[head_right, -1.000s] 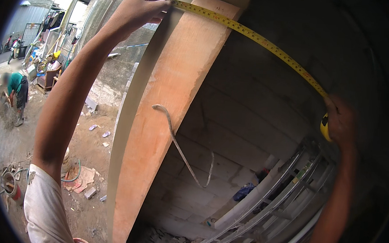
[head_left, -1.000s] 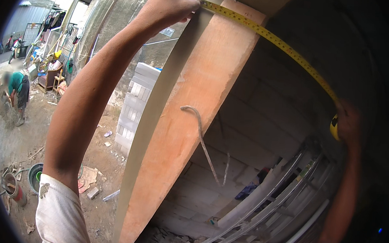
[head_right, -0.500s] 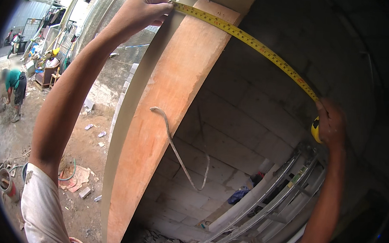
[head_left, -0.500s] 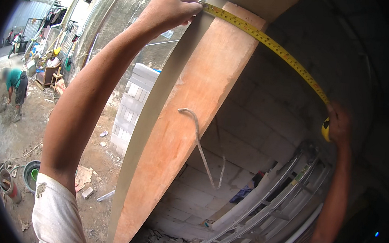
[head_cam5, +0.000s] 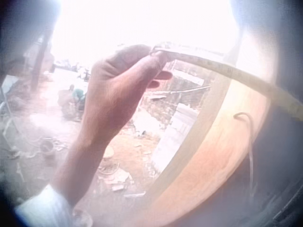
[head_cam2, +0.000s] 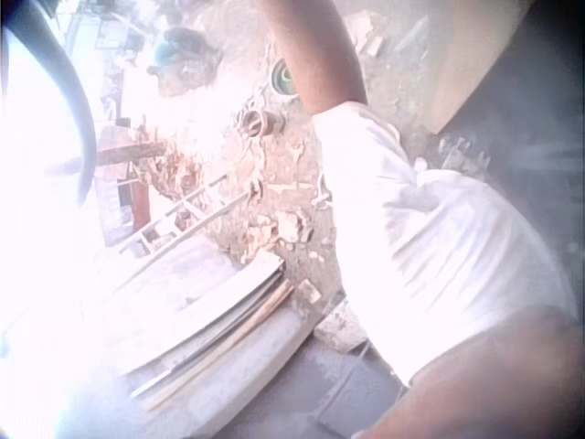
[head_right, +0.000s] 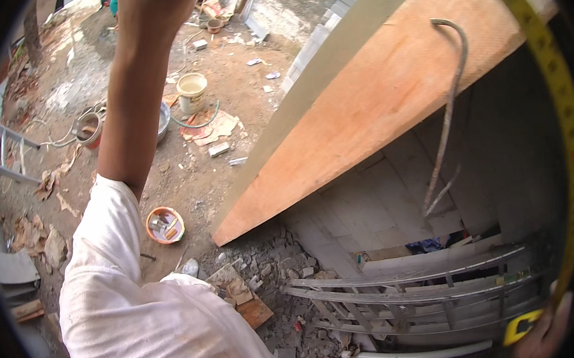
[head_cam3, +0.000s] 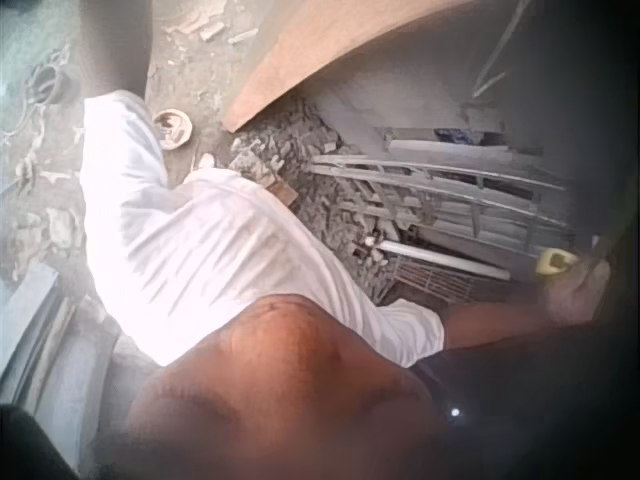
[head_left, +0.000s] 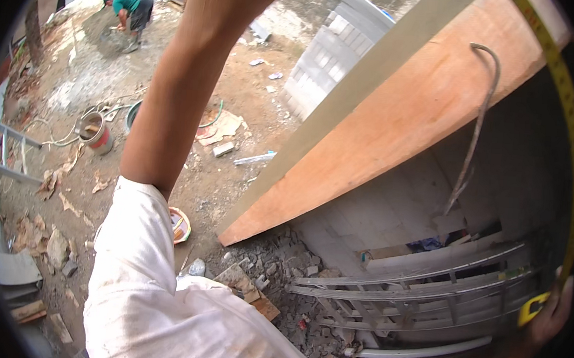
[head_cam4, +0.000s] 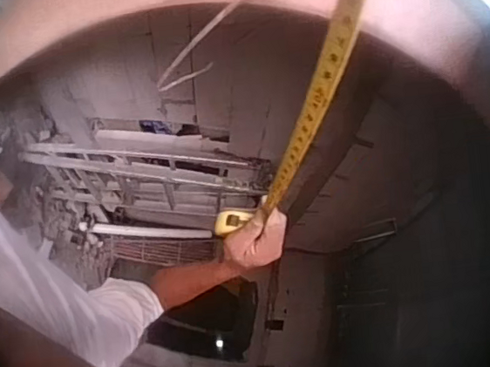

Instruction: The person positions a wooden plank against a wall opening, measures it with a tape measure, and applies a cement-like substance to the wall using a trowel. The person repeatedly measures the plank and adjusts its position while working in a construction environment.

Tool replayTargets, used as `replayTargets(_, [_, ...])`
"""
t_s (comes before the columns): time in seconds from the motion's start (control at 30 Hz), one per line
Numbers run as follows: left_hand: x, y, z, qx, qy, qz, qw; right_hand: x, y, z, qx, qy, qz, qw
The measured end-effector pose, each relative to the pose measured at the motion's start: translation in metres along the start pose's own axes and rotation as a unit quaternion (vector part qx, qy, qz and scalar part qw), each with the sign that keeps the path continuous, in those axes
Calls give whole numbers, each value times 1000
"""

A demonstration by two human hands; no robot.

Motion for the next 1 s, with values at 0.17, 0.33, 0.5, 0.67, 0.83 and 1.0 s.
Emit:
replayTargets(0.17, [-31, -96, -247, -82, -290, -2, 954, -195, 176, -102, -261, 35, 437, 860])
replayTargets(0.33, [38, -201, -594, -160, -716, 267, 625, -311, 334, -351, -541, 174, 495, 657])
replayTargets(0.5, [85, -232, -750, -240, -778, 293, 501, -365, 374, -598, -673, 221, 507, 490])
replayTargets(0.67, [16, -176, -836, -164, -776, 273, 544, -350, 356, -685, -694, 296, 457, 470])
replayTargets(0.83, [-129, -78, -949, -132, -807, 86, 568, -356, 419, -758, -687, 383, 392, 477])
replayTargets(1.0, [-217, -26, -1053, -14, -758, 61, 649, -392, 529, -838, -633, 394, 369, 554])
Point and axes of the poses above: each hand's wrist, its own z-axis towards the middle knuckle, its own y-axis out of the palm, x = y × z, the point moved 5 cm from there along z, towards the middle knuckle, and after that the axes turned 6 degrees about z, right-handed, at the moved point
